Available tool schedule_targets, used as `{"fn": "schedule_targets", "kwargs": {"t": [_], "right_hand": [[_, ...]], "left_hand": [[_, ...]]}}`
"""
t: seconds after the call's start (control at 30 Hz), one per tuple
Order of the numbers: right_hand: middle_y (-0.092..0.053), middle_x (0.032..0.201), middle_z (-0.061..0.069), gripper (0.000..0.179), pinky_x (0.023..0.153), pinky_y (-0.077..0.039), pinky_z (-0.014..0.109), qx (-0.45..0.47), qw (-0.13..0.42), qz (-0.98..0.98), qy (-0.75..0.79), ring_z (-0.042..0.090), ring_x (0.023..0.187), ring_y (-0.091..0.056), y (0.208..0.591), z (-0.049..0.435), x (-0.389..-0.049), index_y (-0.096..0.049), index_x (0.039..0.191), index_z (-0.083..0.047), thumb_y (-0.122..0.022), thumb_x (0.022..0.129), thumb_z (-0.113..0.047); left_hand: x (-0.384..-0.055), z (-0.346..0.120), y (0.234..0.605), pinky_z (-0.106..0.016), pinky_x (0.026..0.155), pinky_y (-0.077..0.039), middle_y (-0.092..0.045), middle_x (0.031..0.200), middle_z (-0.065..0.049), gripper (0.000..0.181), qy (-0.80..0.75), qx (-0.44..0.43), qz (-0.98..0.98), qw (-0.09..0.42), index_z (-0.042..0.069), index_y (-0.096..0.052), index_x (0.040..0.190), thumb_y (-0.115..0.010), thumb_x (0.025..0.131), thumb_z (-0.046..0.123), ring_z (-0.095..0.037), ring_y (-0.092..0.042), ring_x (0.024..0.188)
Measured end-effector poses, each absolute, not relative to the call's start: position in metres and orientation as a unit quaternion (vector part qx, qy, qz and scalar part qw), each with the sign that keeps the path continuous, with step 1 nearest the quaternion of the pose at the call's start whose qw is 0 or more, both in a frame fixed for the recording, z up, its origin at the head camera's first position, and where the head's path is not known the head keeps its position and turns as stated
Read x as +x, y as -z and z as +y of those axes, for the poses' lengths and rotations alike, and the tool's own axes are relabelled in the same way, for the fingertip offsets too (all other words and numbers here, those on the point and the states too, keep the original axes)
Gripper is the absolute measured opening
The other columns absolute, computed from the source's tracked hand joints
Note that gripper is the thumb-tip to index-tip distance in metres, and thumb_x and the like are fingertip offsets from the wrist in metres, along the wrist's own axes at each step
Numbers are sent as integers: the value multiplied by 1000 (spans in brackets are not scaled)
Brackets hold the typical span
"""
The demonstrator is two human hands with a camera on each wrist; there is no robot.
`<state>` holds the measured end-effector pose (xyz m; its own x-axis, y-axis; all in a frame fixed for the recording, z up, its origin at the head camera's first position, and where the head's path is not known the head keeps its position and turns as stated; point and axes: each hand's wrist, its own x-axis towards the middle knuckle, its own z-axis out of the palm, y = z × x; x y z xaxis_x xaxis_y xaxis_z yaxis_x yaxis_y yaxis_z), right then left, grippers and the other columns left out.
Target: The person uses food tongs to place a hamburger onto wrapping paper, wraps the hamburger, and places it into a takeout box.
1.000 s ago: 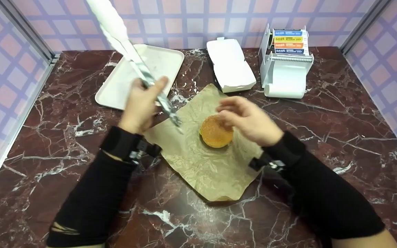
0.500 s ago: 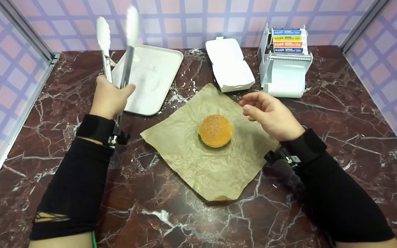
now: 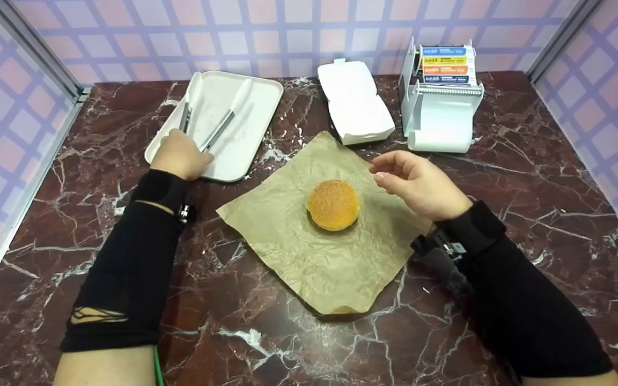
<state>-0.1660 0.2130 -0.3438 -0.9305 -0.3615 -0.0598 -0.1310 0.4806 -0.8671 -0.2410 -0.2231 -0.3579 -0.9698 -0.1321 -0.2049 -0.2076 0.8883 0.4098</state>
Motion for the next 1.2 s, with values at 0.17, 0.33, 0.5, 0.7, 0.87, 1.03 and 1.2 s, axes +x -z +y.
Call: {"fn": "schedule_targets", "kwargs": {"t": [0.17,0.33,0.5,0.7,0.87,1.03,1.2], "right_hand": [[-67,134,19,32,86,-56,21,-144,126,862,469,19,108,-66,346,215,-167,-62,136,-3,-60,107,-17],[-68,135,18,34,87,-56,21,-146,131,866,460,17,111,-65,347,215,-168,-62,136,-4,-62,105,-18],[-66,139,19,34,92,-55,20,-152,135,865,459,21,120,-64,349,215,-168,-62,136,-2,-61,105,-17],[-65,141,18,35,93,-55,18,-156,142,862,460,24,125,-64,349,215,-168,-62,137,-1,-62,106,-19],[-66,140,17,35,92,-55,17,-158,141,866,453,24,125,-64,350,215,-168,-62,136,-2,-62,106,-19],[-67,139,18,35,92,-54,14,-166,137,869,446,25,124,-65,348,215,-167,-63,135,-1,-63,106,-19],[-66,139,19,35,91,-55,14,-165,139,867,449,26,124,-66,348,215,-167,-62,135,0,-62,106,-18]], "left_hand": [[-242,-223,360,-62,107,-48,-50,134,-42,79,-194,-75,973,100,-25,-34,141,-59,92,31,-52,-55,121],[-242,-221,362,-61,106,-49,-52,132,-41,76,-188,-76,974,106,-25,-37,139,-58,91,30,-51,-56,118],[-244,-218,363,-62,105,-49,-54,131,-39,78,-195,-82,972,101,-23,-39,139,-61,93,35,-52,-57,118],[-248,-212,365,-63,109,-48,-53,136,-40,88,-192,-101,972,90,-22,-38,142,-67,94,45,-56,-56,126],[-252,-208,367,-62,114,-44,-48,142,-41,96,-186,-114,971,95,-22,-31,146,-68,95,51,-58,-50,133],[-254,-208,369,-61,118,-41,-43,145,-43,106,-176,-111,973,100,-24,-20,150,-68,96,53,-58,-45,136],[-255,-207,368,-61,122,-35,-34,152,-46,114,-182,-108,972,103,-24,-6,155,-68,96,51,-60,-39,141]]}}
